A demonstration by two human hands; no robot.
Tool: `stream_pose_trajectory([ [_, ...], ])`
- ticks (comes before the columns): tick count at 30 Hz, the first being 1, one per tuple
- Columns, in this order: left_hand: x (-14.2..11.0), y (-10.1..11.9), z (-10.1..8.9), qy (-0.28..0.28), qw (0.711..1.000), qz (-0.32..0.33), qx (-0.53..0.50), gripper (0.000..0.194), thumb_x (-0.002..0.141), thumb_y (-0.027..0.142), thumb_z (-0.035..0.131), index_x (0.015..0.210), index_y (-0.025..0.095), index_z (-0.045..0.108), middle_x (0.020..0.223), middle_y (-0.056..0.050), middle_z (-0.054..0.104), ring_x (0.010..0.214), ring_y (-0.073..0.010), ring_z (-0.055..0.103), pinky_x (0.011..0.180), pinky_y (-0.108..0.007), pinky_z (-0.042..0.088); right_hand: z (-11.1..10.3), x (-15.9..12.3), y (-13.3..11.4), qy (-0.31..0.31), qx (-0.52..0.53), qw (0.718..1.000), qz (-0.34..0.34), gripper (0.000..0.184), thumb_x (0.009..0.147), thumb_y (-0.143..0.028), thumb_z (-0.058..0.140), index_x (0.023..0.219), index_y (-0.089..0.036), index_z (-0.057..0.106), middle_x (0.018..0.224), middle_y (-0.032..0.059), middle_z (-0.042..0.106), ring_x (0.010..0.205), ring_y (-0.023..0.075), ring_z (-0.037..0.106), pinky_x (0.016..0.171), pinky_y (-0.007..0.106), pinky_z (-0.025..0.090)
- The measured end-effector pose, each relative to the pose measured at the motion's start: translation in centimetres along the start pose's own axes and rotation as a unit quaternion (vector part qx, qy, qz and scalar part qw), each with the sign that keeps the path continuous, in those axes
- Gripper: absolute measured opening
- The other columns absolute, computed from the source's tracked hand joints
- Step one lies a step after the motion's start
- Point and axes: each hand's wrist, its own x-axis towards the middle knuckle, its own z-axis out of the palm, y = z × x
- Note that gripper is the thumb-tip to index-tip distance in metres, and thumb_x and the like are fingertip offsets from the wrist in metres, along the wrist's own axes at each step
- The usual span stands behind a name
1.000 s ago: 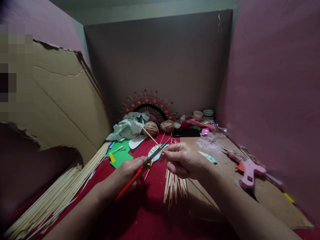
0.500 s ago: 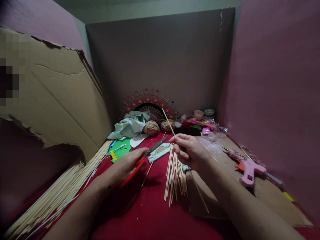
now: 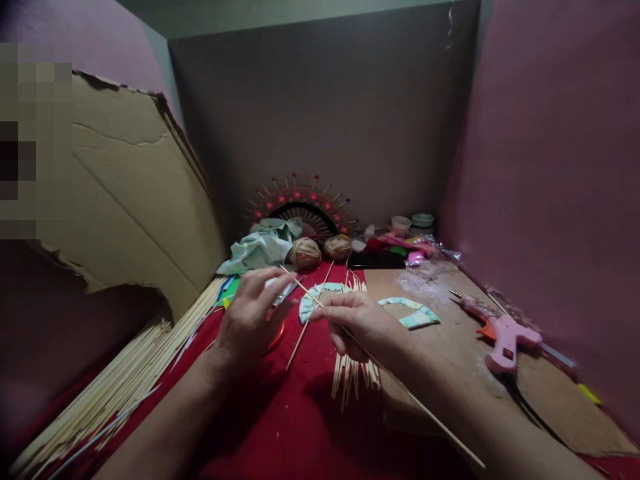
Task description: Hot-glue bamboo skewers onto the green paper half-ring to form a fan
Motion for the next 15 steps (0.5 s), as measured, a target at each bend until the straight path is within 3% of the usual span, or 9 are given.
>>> stream_pose_trajectory([
  [2,0.2,0.7,-0.1,0.008,0.998,0.062,-0.018,0.029,0.088,0.025,0.054,0.116,0.019,0.055,0.119,-0.011,0.056,0.115,-0.0256,0.046,0.099,-0.041,0.037,0.4,0.0,0.2,-0.008,0.004,1.000,0.006,0.020,0.077,-0.033,0.061,0.079,-0.014,0.066,0.034,-0.0069,0.050,0.023,0.0032,0.029,0.025,0.015,0.017],
  [4,0.3,1.0,-0.2,-0.011,0.996,0.082,-0.023,0.022,0.088,0.025,0.054,0.108,0.018,0.059,0.113,-0.009,0.060,0.114,-0.0250,0.047,0.101,-0.043,0.035,0.7,0.0,0.5,-0.026,0.022,0.999,0.011,0.020,0.077,-0.034,0.061,0.078,-0.014,0.066,0.034,-0.0072,0.049,0.023,0.0030,0.029,0.026,0.015,0.017],
  [9,0.1,0.8,-0.1,-0.035,0.995,0.086,-0.028,0.017,0.092,0.027,0.049,0.091,0.016,0.061,0.087,-0.005,0.065,0.087,-0.0188,0.054,0.093,-0.040,0.038,1.2,0.0,1.2,-0.057,0.098,0.993,0.021,0.019,0.078,-0.032,0.061,0.077,-0.013,0.064,0.033,-0.0081,0.045,0.023,0.0031,0.026,0.025,0.015,0.019],
  [15,0.1,0.9,-0.1,-0.040,0.996,0.079,0.012,0.022,0.093,0.028,0.045,0.087,0.016,0.061,0.078,-0.006,0.062,0.077,-0.0191,0.051,0.075,-0.035,0.039,1.7,0.3,1.7,-0.043,0.144,0.989,0.013,0.016,0.078,-0.030,0.061,0.077,-0.014,0.063,0.034,-0.0091,0.043,0.024,0.0028,0.020,0.024,0.015,0.016],
])
